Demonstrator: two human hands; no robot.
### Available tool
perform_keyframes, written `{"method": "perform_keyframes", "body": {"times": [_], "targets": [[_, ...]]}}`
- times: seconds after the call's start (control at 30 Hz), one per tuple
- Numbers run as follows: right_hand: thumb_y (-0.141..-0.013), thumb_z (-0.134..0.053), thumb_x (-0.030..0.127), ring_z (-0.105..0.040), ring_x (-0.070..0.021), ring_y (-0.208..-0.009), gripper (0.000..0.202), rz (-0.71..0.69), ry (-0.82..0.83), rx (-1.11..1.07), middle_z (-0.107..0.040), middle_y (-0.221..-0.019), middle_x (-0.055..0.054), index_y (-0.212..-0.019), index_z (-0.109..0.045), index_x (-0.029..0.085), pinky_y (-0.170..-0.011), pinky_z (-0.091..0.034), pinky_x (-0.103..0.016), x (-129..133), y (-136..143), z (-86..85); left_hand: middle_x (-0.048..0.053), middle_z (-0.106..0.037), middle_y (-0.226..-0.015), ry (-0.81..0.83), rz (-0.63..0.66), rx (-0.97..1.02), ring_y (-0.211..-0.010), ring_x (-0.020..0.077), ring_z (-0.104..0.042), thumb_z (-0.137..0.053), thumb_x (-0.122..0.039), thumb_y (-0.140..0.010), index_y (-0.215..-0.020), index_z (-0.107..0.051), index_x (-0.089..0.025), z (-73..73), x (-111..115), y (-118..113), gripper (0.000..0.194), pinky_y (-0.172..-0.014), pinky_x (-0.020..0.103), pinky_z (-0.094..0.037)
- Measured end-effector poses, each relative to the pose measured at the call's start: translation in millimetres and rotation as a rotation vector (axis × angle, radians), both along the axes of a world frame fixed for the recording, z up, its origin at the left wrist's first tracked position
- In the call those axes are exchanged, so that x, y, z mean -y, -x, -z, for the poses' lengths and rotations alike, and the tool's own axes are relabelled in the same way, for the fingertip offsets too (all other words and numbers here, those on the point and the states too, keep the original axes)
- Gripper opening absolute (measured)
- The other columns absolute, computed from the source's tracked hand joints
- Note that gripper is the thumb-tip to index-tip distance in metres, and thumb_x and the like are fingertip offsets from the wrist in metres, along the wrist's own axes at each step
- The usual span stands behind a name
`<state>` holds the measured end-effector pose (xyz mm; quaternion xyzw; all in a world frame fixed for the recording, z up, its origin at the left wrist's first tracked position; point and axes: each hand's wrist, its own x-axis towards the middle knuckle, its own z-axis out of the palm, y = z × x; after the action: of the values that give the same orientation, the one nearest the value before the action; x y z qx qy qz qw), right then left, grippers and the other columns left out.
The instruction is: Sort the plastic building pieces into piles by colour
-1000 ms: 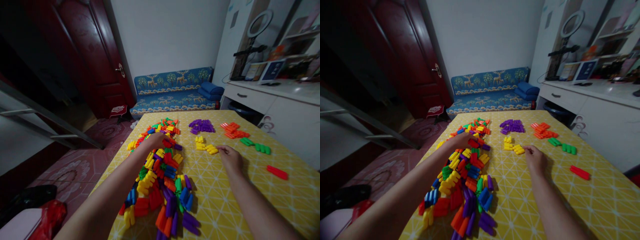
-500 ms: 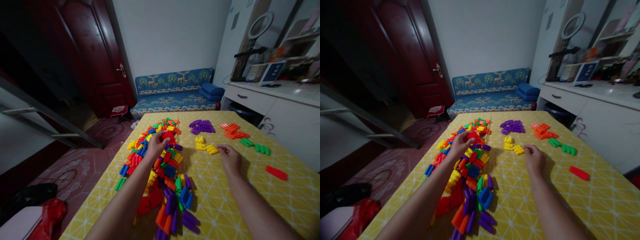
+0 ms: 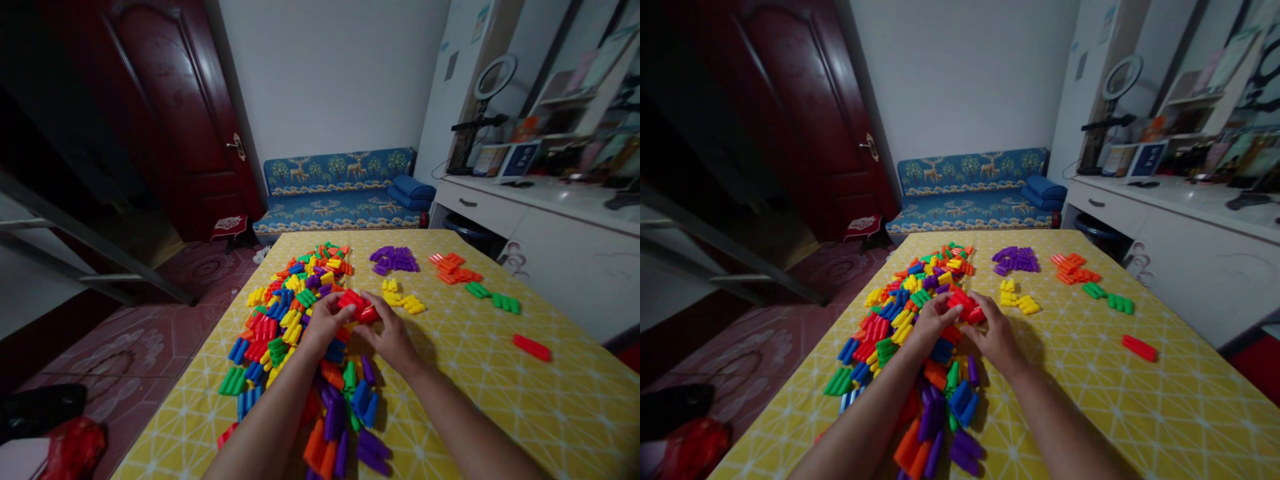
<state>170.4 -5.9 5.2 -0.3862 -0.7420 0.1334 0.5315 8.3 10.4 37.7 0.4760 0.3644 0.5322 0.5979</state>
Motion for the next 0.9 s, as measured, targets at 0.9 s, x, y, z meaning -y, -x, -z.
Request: {"method": "perform_keyframes", "body": {"times": [0.9], "targets": [[-0.08,-0.052,0.024,-0.058,-0.0276,-0.103,0.029,0.729,-0.001,0.429,-0.064,-0.107,-0.013,-0.104,-0.068,0.018,-0.094,-0.046,-0.044,-55.3,-174.1,32.7,0.004,-0.071,-0.071,-0.16,-0.164,-0.366,-0.067,0.0214,-0.072,-0.067,-0.033,-0.079,-0.114,-0.063,-0.01,12.2,6.5,-3.9,0.042,-0.061,0.029,-0.055]]}}
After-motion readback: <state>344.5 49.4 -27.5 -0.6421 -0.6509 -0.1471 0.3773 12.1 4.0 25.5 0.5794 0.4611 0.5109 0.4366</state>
